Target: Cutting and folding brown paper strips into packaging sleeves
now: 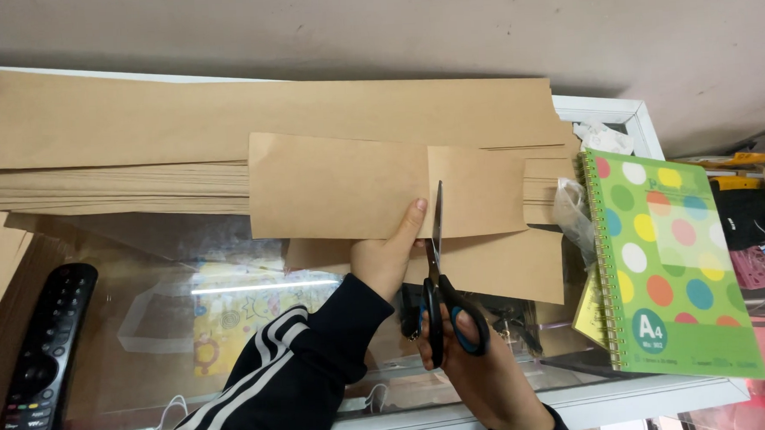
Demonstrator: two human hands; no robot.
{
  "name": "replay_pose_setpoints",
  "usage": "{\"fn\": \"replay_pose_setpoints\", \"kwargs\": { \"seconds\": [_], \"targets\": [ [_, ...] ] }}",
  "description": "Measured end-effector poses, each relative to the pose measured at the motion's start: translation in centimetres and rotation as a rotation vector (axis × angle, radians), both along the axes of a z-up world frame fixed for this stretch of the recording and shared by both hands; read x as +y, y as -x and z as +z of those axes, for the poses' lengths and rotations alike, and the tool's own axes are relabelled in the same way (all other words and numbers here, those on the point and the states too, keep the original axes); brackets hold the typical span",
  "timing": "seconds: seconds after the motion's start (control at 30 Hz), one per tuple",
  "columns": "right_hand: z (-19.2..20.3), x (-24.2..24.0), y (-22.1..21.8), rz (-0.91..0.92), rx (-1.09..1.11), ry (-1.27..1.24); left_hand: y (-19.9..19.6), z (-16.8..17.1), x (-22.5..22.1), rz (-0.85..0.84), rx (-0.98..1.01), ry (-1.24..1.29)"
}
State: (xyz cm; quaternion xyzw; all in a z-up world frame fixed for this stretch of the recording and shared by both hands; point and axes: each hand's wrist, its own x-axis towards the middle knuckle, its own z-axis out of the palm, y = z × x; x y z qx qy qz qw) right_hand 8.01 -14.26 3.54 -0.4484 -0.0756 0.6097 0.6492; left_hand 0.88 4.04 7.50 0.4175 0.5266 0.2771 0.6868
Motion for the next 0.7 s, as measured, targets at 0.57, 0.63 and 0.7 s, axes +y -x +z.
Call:
{"fn": "replay_pose_setpoints", "kwargs": {
  "seconds": [0.57, 0.63, 0.7],
  "targets": [
    [1.9, 0.5, 1.0, -0.04, -0.056, 0.094, 0.1, 0.4, 0.0, 0.013, 0.015, 0.031],
    [1.8, 0.3, 1.1, -0.042, -0.074, 0.085, 0.1, 0.4, 0.0, 0.009, 0.015, 0.03],
    [1.7, 0.3, 1.2, -0.067, -0.119, 0.127, 0.1, 0.6, 0.0, 0.013, 0.014, 0.061]
  ]
}}
